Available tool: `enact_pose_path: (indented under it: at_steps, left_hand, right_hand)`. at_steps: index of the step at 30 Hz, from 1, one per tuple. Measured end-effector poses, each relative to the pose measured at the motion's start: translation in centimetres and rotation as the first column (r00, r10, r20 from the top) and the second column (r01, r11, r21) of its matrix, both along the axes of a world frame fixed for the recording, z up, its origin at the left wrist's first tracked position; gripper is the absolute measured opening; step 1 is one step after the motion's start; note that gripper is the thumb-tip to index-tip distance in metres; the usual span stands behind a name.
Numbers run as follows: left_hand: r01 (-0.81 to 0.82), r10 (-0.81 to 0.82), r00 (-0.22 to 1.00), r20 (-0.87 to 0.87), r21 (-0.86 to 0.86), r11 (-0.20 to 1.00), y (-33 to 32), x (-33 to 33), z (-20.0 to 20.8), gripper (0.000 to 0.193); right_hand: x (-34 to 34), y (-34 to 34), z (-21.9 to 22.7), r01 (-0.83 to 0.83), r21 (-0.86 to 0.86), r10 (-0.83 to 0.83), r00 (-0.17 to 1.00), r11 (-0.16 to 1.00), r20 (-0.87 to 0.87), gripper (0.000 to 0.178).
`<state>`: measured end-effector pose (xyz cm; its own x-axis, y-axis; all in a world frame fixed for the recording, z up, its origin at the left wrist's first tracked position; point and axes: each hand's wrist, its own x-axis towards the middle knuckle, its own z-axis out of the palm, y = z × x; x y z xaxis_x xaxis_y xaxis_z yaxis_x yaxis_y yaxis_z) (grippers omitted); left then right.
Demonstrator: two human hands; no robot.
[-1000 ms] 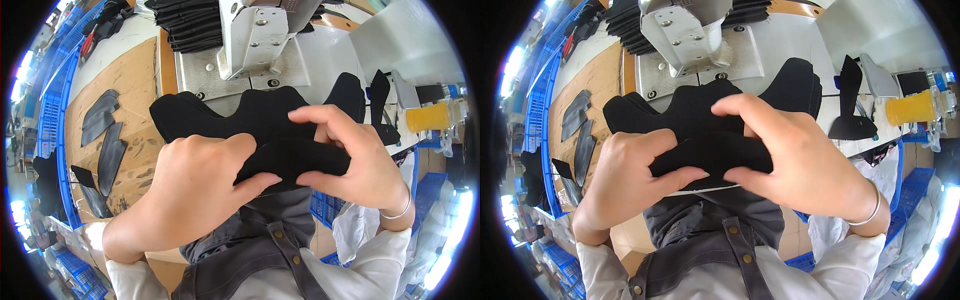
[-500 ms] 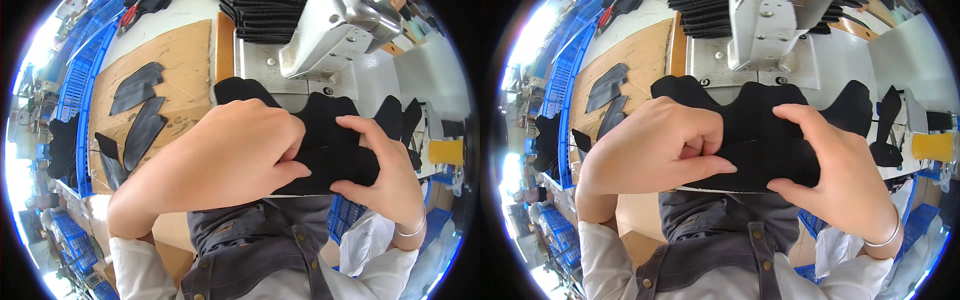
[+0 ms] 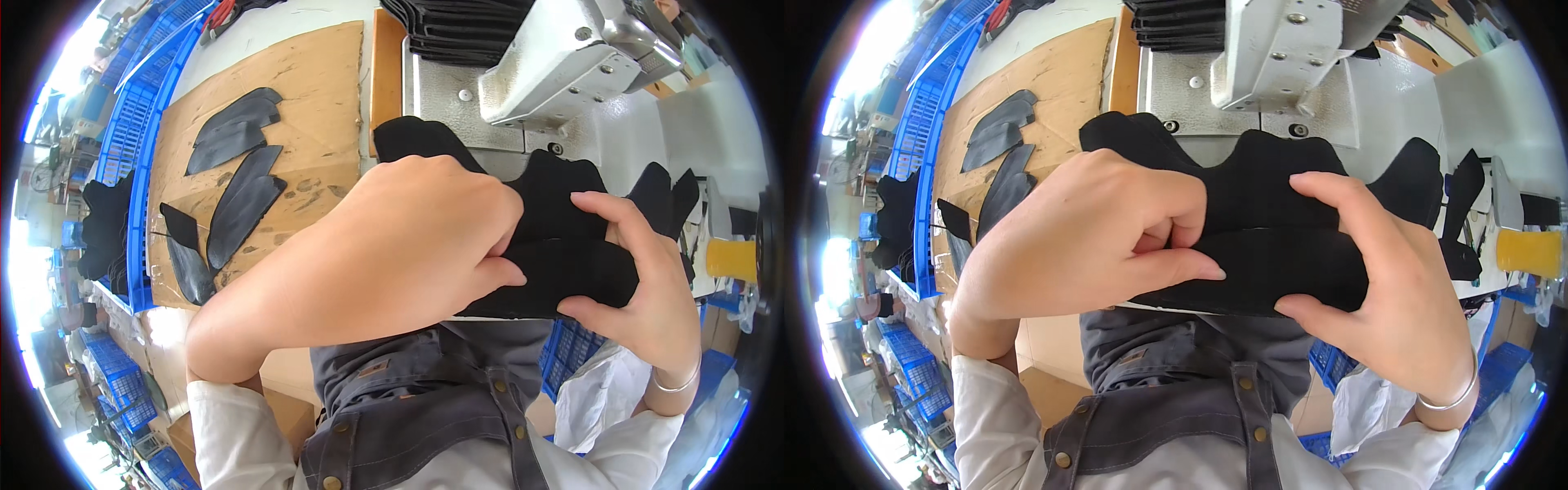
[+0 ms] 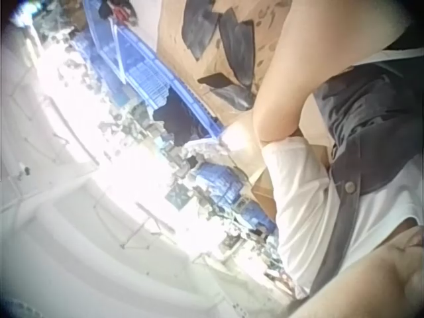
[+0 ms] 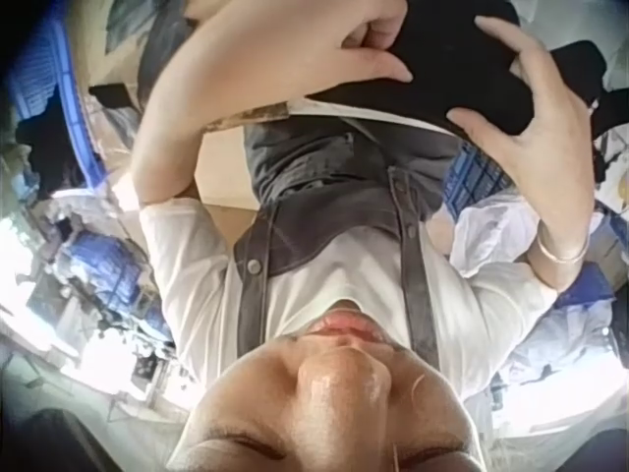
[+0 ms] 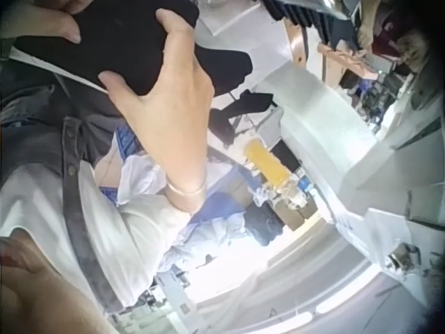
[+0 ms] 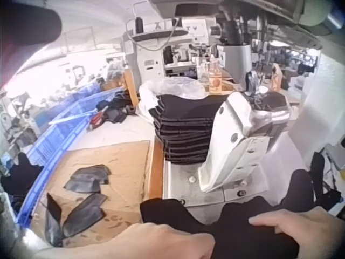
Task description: Organizes and stacks black leather shoe components at a manufacturing station.
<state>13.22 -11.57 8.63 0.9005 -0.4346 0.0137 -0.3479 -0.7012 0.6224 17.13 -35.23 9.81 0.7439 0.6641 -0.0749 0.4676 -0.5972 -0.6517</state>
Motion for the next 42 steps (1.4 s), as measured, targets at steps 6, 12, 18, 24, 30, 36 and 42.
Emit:
enact_pose_path:
  at_steps: [6,12,18,24,30,36,42]
  left_hand:
    - [-0.033,0.034,0.999,-0.028,0.027,0.999,-0.1,-0.3,0.0,0.031]
    - [-0.017,0.017,1.0,0.019,0.001,1.0,-0.2,-0.5,0.0,0.031]
    - [-0.423,0.237,0.83,0.505,0.293,0.858,-4.0,-4.2,1.2,0.042]
    - [-0.182,-0.007,0.877,0.481,0.344,0.921,-7.5,-6.3,-4.0,0.058]
    - [-0.227,-0.054,0.831,0.554,0.426,0.876,-7.6,-6.4,-4.8,0.059]
    - [-0.261,0.006,0.847,0.531,0.408,0.875,-7.8,-6.5,-4.9,0.045]
    - [-0.263,0.006,0.836,0.548,0.392,0.881,-7.8,-6.4,-5.0,0.039]
  right_hand:
    - [-0.1,0.0,-0.7,-0.015,0.038,0.013,0.998,0.999,0.058,0.076]
    - [-0.2,-0.1,-0.6,-0.006,0.041,0.005,1.0,0.999,0.02,0.076]
    - [0.2,-0.5,0.5,-0.026,-0.085,0.025,1.0,0.996,-0.011,0.076]
    - [1.2,-1.7,-0.2,-0.114,-0.044,0.117,0.989,0.993,0.085,0.061]
    - [2.0,-4.3,-0.1,0.012,0.1,0.006,0.984,0.995,-0.18,0.038]
    - [1.9,-4.6,-0.7,-0.039,0.125,0.053,0.993,0.991,-0.105,0.041]
    - [1.4,-4.9,-1.2,-0.117,0.096,0.106,0.989,0.989,0.107,0.049]
